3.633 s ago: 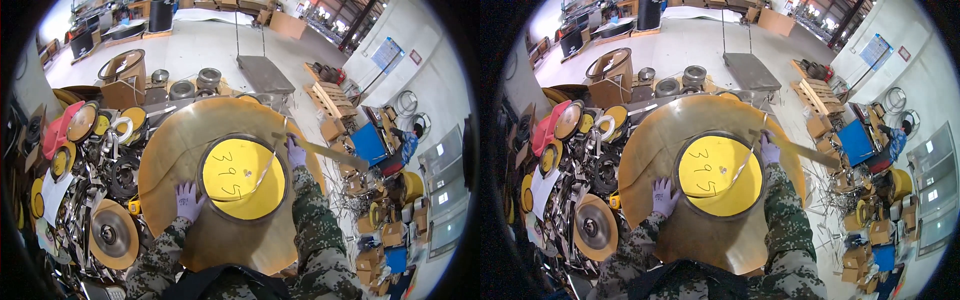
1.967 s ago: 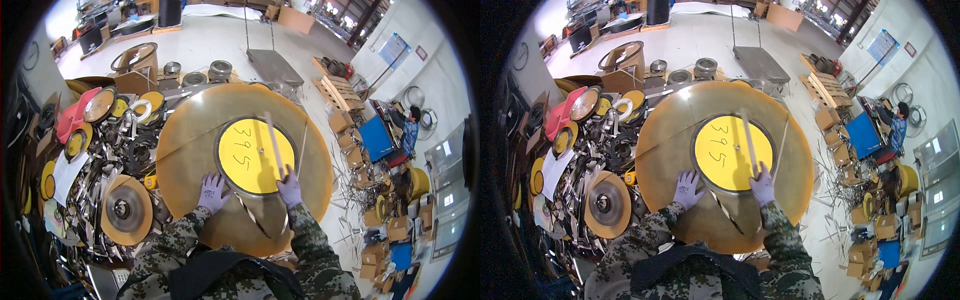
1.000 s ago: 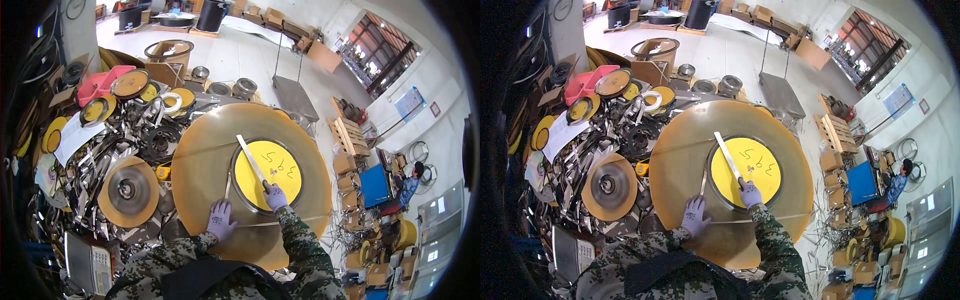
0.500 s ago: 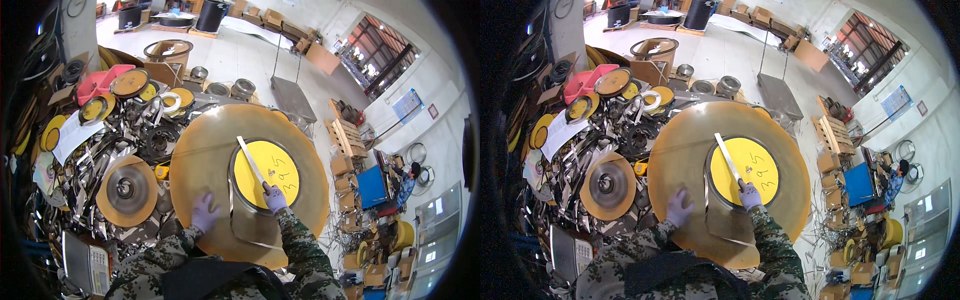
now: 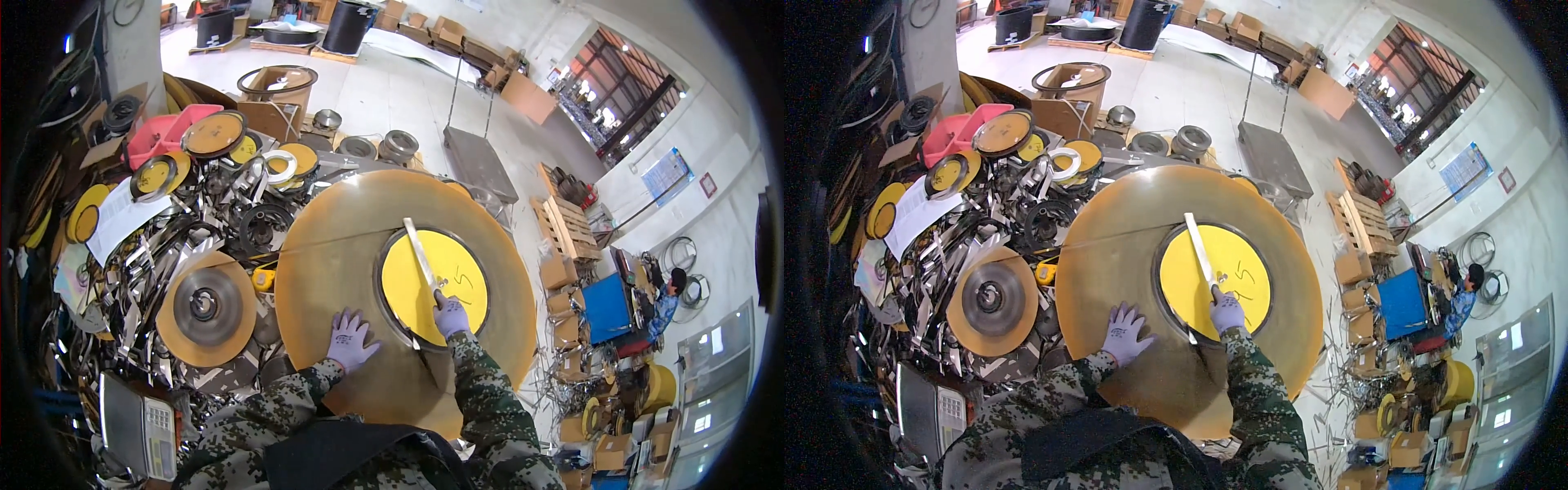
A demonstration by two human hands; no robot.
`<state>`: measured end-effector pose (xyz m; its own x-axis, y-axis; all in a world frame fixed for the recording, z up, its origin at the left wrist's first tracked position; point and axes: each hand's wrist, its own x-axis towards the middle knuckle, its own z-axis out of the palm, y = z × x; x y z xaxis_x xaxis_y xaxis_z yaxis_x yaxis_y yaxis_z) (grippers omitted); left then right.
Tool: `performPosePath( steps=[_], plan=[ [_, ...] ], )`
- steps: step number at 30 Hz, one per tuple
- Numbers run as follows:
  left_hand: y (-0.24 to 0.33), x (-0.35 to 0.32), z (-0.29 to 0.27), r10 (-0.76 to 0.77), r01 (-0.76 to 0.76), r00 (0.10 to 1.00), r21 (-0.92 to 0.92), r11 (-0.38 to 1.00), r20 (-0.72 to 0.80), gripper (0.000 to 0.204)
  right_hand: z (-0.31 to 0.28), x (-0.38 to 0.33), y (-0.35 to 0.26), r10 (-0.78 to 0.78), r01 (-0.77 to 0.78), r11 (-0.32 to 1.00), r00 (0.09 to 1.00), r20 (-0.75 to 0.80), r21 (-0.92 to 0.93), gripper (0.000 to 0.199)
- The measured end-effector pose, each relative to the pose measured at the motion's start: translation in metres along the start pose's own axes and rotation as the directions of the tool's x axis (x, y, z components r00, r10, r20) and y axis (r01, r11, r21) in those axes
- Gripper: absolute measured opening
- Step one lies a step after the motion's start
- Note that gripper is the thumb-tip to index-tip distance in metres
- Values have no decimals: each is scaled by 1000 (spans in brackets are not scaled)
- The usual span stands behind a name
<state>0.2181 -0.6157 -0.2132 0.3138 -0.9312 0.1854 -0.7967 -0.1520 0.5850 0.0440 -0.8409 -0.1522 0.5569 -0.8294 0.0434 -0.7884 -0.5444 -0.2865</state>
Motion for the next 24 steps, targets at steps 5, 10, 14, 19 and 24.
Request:
performPosePath(
  steps=[5, 10, 14, 19, 24],
  plan=[
    [-18, -2, -8, -45, 46, 998, 15, 999, -41, 60, 0, -16, -11, -62, 74, 995, 985, 161, -66, 43],
    [-28, 2, -20, -52, 55, 998, 56, 997, -48, 61, 5, -25, -15, -110, 115, 993, 978, 180, -17, 42],
    [-28, 4, -30, -73, 76, 996, 64, 995, -51, 62, 17, -34, -20, -161, 156, 987, 974, 161, 41, 44],
    [-36, 3, -33, -59, 62, 997, 55, 997, -49, 62, 14, -58, -29, -118, 93, 986, 976, 184, 139, 45],
    [-47, 2, -43, -73, 78, 995, 82, 994, -69, 62, -5, -85, -35, -141, 100, 980, 959, 247, 171, 46]
  ],
)
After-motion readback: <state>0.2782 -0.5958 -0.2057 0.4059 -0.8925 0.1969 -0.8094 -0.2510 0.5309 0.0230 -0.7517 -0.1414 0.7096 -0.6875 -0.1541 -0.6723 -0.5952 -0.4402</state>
